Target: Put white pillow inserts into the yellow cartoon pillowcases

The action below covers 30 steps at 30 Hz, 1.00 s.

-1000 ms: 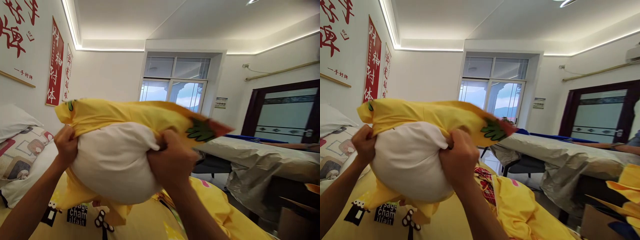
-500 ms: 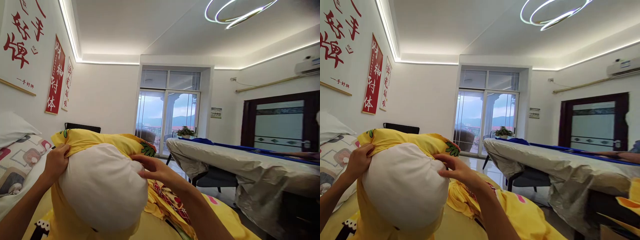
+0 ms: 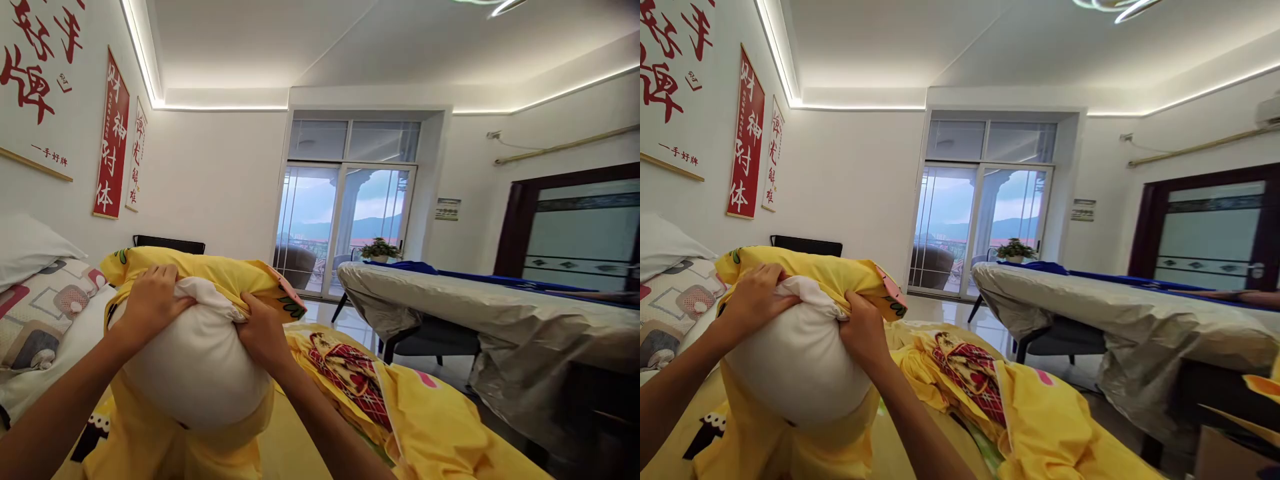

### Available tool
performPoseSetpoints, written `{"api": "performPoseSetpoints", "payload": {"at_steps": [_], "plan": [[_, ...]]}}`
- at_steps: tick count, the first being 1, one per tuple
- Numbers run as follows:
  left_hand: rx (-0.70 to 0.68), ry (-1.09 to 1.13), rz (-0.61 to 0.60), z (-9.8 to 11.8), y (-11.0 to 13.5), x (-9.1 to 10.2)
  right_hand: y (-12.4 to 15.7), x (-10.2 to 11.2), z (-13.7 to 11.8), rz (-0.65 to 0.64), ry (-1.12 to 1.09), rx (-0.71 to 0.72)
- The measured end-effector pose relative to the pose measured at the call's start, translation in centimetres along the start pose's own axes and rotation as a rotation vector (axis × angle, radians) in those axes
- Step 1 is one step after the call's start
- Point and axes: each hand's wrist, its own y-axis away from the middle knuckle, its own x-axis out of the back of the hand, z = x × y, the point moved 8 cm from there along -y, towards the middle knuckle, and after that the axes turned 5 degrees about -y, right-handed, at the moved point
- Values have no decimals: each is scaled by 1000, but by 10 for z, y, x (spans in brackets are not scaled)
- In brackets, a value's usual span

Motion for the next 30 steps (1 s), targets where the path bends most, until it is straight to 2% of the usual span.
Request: {"api": "performPoseSetpoints", "payload": {"at_steps": [4,7,9,12,15,18,20,23,26,28,30], "plan": [[12,-122,-216,0,-18,-25,11,-2,-12,183,28,52],[-2,-155,-275,-3,-24,-41,20,0,-22,239,-100,54],[-21,-133,-245,-6,-27,-44,23,1,-28,217,-185,60],[-51,-47,-204,-9,-29,-44,22,-1,-35,99,-186,116],[-98,-38,-146,-6,-29,-39,16,-4,-35,-39,-18,189],[-136,-113,-32,4,-28,-31,5,-3,-23,-84,242,161],[-153,-159,58,11,-26,-28,-1,5,-10,-14,415,60],[-151,-204,254,16,-22,-21,-2,25,2,198,557,-67],[-91,-226,440,13,-18,-14,5,32,-11,368,540,6],[-81,-214,449,14,-20,-16,9,27,-28,428,533,91],[-102,-183,346,17,-28,-23,9,17,-46,455,558,162]]}}
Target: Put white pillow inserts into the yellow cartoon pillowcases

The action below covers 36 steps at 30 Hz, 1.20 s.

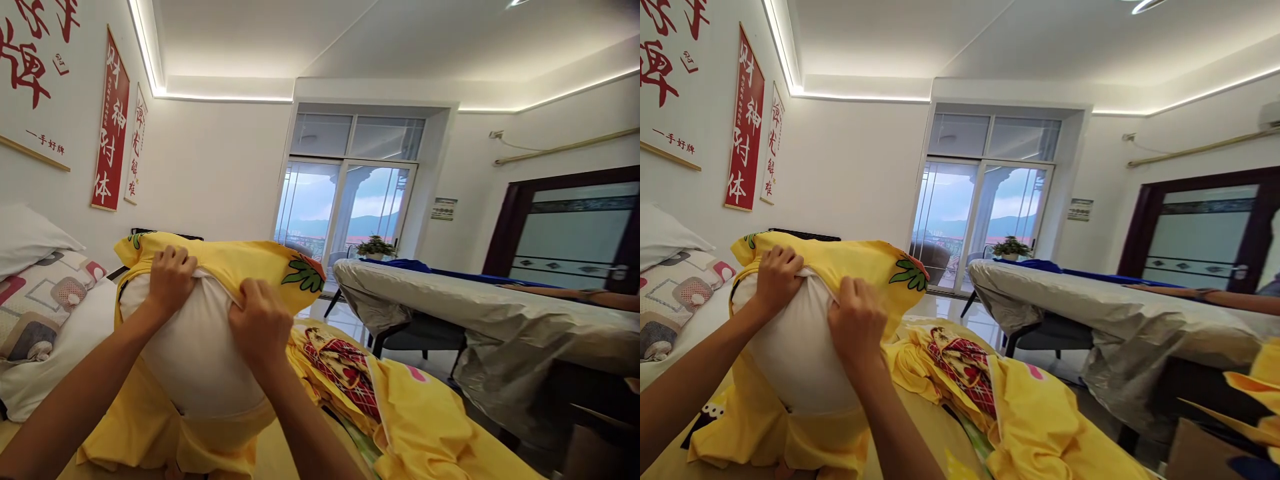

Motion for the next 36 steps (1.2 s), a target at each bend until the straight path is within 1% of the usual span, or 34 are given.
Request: {"api": "performPoseSetpoints", "payload": {"at_steps": [1,3,4,5,6,8,10,13,15,16,18,20,22,24,25,26,28,30,31,32,33,34,35,36], "plan": [[-4,23,-76,1,-4,-5,-1,-2,-8,9,13,29],[49,43,-234,-4,-9,-15,-3,-9,-15,12,49,60],[87,34,-286,-10,-10,-18,-4,-14,-12,8,71,59],[118,14,-304,-17,-10,-18,-4,-18,-6,4,91,48],[136,-11,-291,-25,-9,-17,-3,-22,2,2,105,28],[157,-30,-210,-43,1,-10,0,-24,22,25,110,-18],[207,57,-156,-65,19,-7,7,-20,37,73,85,-37],[355,299,-201,-101,48,-15,18,-13,45,115,31,-1],[411,402,-269,-116,58,-23,22,-13,44,107,-12,5],[421,425,-309,-120,59,-28,22,-15,43,95,-39,-5],[423,435,-390,-120,57,-39,20,-21,39,60,-94,-53],[447,397,-455,-112,56,-51,16,-30,29,4,-133,-114],[482,312,-490,-101,58,-62,13,-37,12,-66,-141,-159],[487,244,-489,-89,62,-67,10,-41,-7,-135,-135,-175],[482,224,-472,-86,63,-67,8,-42,-15,-169,-133,-179],[477,215,-440,-86,63,-64,6,-43,-19,-200,-132,-180],[489,205,-326,-96,61,-51,1,-41,-17,-247,-126,-174],[519,164,-177,-116,60,-31,-1,-36,-1,-244,-90,-163],[528,138,-107,-125,63,-21,0,-32,10,-220,-59,-161],[536,117,-52,-133,68,-13,4,-28,21,-187,-26,-164],[545,106,-24,-138,78,-8,12,-23,33,-152,4,-175],[554,109,-30,-141,90,-7,23,-20,43,-123,29,-191],[563,129,-75,-141,104,-10,35,-19,51,-111,46,-209],[568,168,-155,-138,119,-18,47,-20,58,-119,53,-228]]}}
